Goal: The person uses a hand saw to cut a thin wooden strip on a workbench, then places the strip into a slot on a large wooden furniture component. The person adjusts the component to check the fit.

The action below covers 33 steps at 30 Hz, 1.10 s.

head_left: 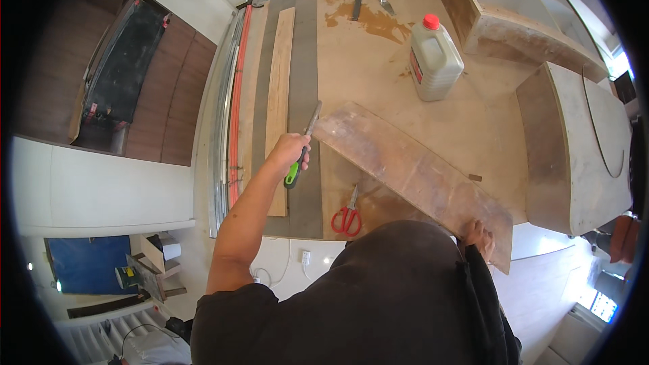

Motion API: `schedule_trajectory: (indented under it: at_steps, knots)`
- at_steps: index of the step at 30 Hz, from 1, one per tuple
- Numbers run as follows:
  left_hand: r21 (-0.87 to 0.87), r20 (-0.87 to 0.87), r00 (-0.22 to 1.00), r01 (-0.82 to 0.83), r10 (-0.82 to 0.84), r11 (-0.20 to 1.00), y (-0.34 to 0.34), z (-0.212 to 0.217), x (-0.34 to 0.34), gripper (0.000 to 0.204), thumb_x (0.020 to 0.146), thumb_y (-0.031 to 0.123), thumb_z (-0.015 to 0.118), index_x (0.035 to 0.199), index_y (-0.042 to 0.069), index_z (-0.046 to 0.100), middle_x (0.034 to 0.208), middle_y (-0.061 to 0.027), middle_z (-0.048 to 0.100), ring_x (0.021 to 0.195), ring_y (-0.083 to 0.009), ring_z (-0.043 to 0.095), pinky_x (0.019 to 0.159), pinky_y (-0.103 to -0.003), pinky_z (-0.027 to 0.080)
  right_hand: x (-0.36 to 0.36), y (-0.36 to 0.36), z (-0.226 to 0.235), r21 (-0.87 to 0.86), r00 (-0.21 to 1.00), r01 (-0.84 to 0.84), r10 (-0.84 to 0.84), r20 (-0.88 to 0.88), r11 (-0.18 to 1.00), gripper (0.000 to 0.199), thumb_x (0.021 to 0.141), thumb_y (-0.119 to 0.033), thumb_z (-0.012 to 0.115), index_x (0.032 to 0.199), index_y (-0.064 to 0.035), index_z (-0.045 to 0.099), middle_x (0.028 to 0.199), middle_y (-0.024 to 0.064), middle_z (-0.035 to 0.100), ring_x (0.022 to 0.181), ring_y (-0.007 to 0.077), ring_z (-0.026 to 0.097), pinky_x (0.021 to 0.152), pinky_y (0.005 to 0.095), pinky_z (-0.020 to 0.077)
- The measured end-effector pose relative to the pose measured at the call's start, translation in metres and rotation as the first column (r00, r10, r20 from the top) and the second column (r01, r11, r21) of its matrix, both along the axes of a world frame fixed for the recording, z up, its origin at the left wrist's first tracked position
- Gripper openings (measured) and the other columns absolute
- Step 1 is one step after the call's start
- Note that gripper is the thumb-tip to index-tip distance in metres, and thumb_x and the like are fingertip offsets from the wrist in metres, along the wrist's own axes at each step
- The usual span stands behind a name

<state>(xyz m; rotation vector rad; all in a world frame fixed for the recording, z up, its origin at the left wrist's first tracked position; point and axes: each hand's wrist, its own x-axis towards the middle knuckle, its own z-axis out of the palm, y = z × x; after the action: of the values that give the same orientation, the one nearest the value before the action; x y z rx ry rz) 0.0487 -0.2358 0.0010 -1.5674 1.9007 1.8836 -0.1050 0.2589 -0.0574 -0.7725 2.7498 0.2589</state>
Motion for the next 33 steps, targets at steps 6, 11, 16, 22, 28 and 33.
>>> schedule_trajectory:
  at_steps: [6,11,16,22,28,33]
  knots:
    - [0.069,0.104,0.909,0.399,-0.404,0.914,0.066,0.005,0.0,0.029,0.103,0.024,0.057,0.09,-0.002,0.059,0.062,-0.0109,0.059,0.047,-0.0203,0.059,0.042,-0.035,0.047,0.004,0.027,-0.056,-0.007,0.974,-0.083,0.079,-0.21,0.997,0.031,0.087,-0.015,0.059,0.116,-0.0031,0.062,0.115,0.0138,0.067,0.112,0.0283,0.067,0.086,0.0427,0.0534]
    - [0.007,0.017,0.993,0.119,-0.119,0.993,0.009,-0.011,0.017,0.03,0.103,0.025,0.058,0.087,-0.001,0.06,0.063,-0.0104,0.06,0.047,-0.019,0.059,0.042,-0.034,0.05,0.012,0.018,-0.041,-0.017,0.992,-0.036,0.034,-0.121,0.999,0.03,0.088,-0.016,0.059,0.114,-0.0016,0.063,0.113,0.0145,0.067,0.111,0.0287,0.068,0.084,0.0426,0.0538]
    - [0.08,-0.006,0.943,0.333,-0.334,0.939,0.076,-0.013,0.013,0.032,0.103,0.029,0.059,0.089,0.0,0.062,0.064,-0.0096,0.061,0.048,-0.0175,0.059,0.044,-0.032,0.051,0.016,0.022,-0.057,-0.02,0.98,-0.049,0.044,-0.194,0.999,0.031,0.088,-0.017,0.059,0.115,-0.0028,0.063,0.113,0.0138,0.068,0.111,0.0289,0.068,0.085,0.0425,0.0533]
    - [0.194,-0.085,0.774,0.63,-0.627,0.752,0.132,0.009,0.002,0.032,0.102,0.033,0.059,0.091,0.003,0.059,0.063,-0.0084,0.062,0.05,-0.0176,0.062,0.047,-0.032,0.049,0.008,0.022,-0.045,-0.044,0.995,-0.014,0.01,-0.096,0.999,0.03,0.088,-0.017,0.059,0.116,-0.0054,0.062,0.114,0.0136,0.068,0.109,0.0292,0.068,0.086,0.0428,0.053]
    - [0.079,-0.119,0.982,0.156,-0.146,0.985,0.074,-0.02,0.019,0.034,0.105,0.03,0.055,0.086,0.002,0.057,0.063,-0.0064,0.058,0.047,-0.0171,0.057,0.045,-0.032,0.049,0.014,0.01,-0.026,-0.049,0.991,-0.05,0.044,-0.129,0.998,0.026,0.088,-0.017,0.059,0.111,-0.0054,0.063,0.106,0.0138,0.066,0.103,0.0279,0.069,0.081,0.0426,0.0548]
    - [-0.445,-0.278,0.498,0.692,-0.822,0.569,0.154,-0.055,0.028,0.034,0.103,0.029,0.058,0.079,0.004,0.059,0.068,-0.008,0.062,0.048,-0.0168,0.056,0.046,-0.03,0.047,0.014,0.015,-0.033,-0.066,0.98,-0.103,0.09,-0.176,0.993,0.025,0.088,-0.016,0.058,0.109,-0.0037,0.064,0.105,0.0142,0.066,0.104,0.0294,0.069,0.082,0.0441,0.0547]
